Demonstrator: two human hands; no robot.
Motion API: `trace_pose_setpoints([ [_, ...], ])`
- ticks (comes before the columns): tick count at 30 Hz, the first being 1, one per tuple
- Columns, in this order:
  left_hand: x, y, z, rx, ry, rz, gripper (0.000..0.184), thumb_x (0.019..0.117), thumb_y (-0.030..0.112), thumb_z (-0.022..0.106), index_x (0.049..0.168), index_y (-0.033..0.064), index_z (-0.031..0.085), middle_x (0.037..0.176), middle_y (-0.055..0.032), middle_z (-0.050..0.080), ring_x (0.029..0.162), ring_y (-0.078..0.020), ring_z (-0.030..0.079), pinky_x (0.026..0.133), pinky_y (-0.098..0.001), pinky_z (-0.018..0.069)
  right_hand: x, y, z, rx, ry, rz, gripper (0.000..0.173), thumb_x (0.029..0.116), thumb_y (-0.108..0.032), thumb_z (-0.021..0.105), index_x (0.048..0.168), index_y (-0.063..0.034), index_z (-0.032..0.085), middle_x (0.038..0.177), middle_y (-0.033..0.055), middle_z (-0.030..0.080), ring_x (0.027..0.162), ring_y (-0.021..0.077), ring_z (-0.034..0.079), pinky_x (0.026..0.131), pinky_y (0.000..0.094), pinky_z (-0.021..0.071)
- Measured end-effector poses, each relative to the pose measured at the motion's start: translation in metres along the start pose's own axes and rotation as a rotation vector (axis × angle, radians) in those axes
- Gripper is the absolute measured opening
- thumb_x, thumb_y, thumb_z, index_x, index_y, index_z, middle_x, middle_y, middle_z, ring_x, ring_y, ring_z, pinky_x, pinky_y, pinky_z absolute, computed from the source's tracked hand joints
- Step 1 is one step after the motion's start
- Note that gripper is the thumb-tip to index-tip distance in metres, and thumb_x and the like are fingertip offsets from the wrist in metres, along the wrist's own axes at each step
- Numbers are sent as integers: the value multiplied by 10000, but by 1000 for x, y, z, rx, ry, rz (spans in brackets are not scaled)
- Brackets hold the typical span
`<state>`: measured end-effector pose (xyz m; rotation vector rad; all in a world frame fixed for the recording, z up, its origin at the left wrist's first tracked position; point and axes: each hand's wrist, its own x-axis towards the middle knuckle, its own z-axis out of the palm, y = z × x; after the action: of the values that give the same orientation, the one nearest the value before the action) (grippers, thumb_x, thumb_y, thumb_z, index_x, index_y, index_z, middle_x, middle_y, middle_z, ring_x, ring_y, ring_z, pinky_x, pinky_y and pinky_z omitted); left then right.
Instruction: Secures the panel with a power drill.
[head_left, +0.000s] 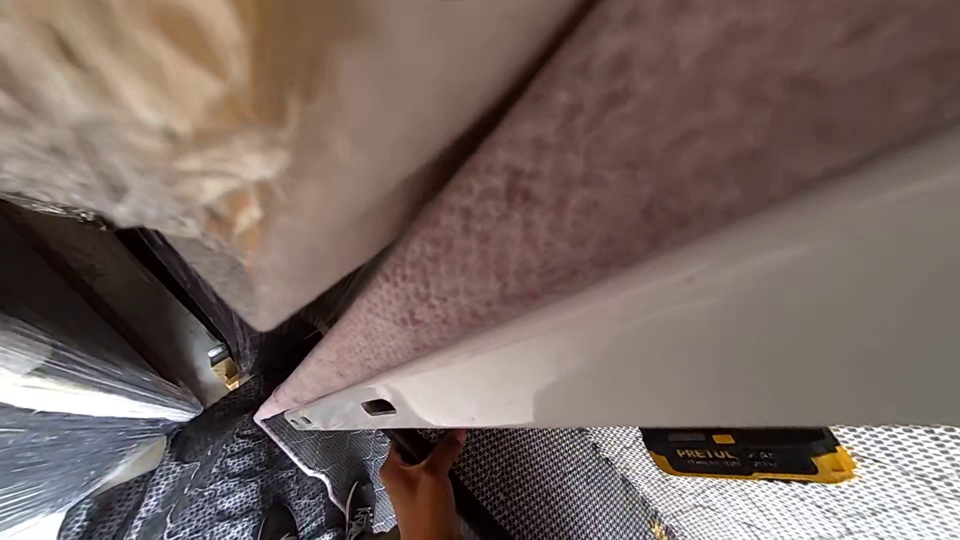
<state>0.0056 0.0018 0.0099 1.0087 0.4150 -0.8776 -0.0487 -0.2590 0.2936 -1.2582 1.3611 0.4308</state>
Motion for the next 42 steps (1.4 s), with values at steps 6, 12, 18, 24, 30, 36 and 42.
trace_pose_setpoints([
  [6,-1,2,1,20,6,-13,448,590,-19,847,988,-50,643,773,-136,714,681,-210,726,595,-368,628,3,-1,4,20,-25,4,312,969,-203,610,1261,-105,658,827,116,665,560,182,633,505,363,583],
  [12,2,1,1,2,-3,-7,443,588,-33,843,983,-61,645,770,-151,719,675,-223,731,590,-374,634,26,10,-3,-154,179,12,284,944,-293,648,1191,-170,717,876,97,685,580,185,634,509,375,580],
  [18,2,-1,0,11,-4,-4,432,578,-21,844,961,-51,647,749,-140,713,657,-220,725,573,-369,628,27,8,-5,-103,152,46,311,945,-299,645,1209,-149,711,869,108,681,584,200,647,510,394,590],
  [24,1,3,1,2,2,-6,438,574,-43,830,969,-61,641,757,-146,714,663,-217,728,580,-368,630,6,-1,27,-184,280,48,277,1025,-196,519,1222,-87,682,899,150,683,640,222,664,604,395,612],
  [30,1,3,1,-6,8,-3,436,568,-51,834,960,-60,645,751,-146,714,655,-219,727,575,-368,631,18,4,3,36,-91,28,298,998,-216,549,1238,-90,673,873,121,683,609,178,656,548,347,592],
  [36,1,3,1,27,9,-22,438,577,-22,836,968,-50,640,754,-136,713,658,-221,727,580,-380,631,-32,-47,116,-96,482,186,166,1040,-144,524,1057,-58,665,673,50,599,440,122,531,409,247,491],
  [42,-2,6,0,32,14,-43,434,602,-32,841,989,-56,646,774,-150,717,673,-235,729,591,-392,632,-31,-41,115,-158,444,157,165,1054,-161,520,1050,-78,663,560,19,519,420,107,496,413,233,456],
])
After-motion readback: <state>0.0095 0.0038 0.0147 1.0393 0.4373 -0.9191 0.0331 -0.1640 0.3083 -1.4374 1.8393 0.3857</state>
